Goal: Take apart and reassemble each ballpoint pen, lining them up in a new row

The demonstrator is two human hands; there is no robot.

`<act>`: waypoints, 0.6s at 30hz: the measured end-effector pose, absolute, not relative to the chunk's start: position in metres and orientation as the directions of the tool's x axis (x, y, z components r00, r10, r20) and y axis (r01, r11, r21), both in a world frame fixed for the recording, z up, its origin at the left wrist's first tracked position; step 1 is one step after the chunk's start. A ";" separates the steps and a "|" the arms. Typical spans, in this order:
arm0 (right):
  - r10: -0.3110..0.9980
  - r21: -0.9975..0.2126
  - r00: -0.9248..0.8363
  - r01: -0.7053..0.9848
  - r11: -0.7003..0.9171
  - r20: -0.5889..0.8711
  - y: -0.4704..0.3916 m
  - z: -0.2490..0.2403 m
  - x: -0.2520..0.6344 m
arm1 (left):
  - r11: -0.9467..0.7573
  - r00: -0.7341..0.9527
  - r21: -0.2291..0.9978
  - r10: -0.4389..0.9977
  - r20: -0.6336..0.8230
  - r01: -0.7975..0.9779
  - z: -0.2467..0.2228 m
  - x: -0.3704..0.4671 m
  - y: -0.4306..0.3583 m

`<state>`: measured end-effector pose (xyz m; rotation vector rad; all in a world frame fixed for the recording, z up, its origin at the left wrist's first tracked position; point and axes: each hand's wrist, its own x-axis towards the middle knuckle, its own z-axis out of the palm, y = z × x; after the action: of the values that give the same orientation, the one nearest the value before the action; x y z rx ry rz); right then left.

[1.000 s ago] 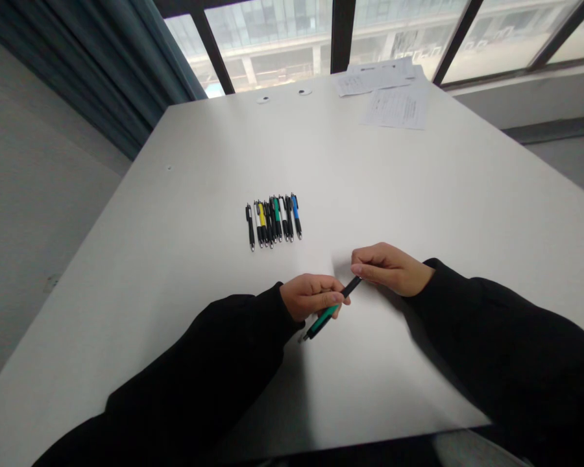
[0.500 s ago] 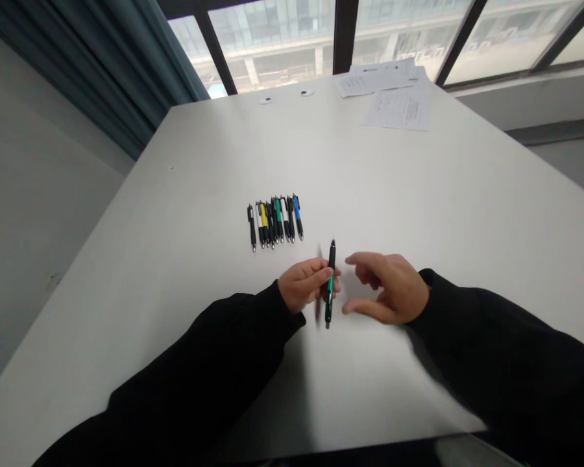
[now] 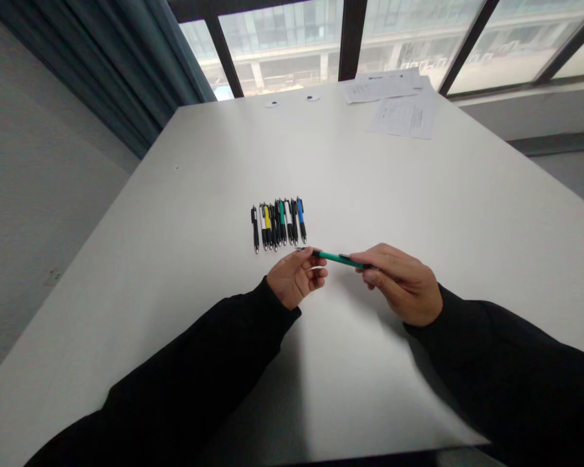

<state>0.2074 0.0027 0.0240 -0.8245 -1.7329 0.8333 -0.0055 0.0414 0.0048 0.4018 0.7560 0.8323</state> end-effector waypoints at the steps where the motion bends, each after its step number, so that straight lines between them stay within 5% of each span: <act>1: 0.881 -0.893 -0.212 0.065 0.445 0.423 0.006 0.021 0.208 | 0.618 0.431 0.596 0.786 -0.444 -0.513 0.005 -0.006 0.041; 4: 0.979 -0.958 -0.130 -0.263 0.117 0.155 0.016 0.014 0.208 | 0.605 0.469 0.672 0.784 -0.408 -0.427 0.003 -0.005 0.037; 8: 0.939 -0.830 -0.305 -0.472 -0.296 -0.162 0.024 0.013 0.207 | 0.561 0.576 0.805 0.729 -0.370 -0.193 0.003 0.000 0.027; 18: 0.816 -0.572 -0.536 -0.607 -0.551 -0.217 0.032 0.013 0.198 | 0.509 0.642 0.861 0.659 -0.392 0.004 0.005 0.007 0.028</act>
<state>0.1982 0.0320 0.0128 -0.5933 -0.5523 2.1268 0.0066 0.0281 0.0054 0.9698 0.7941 0.4482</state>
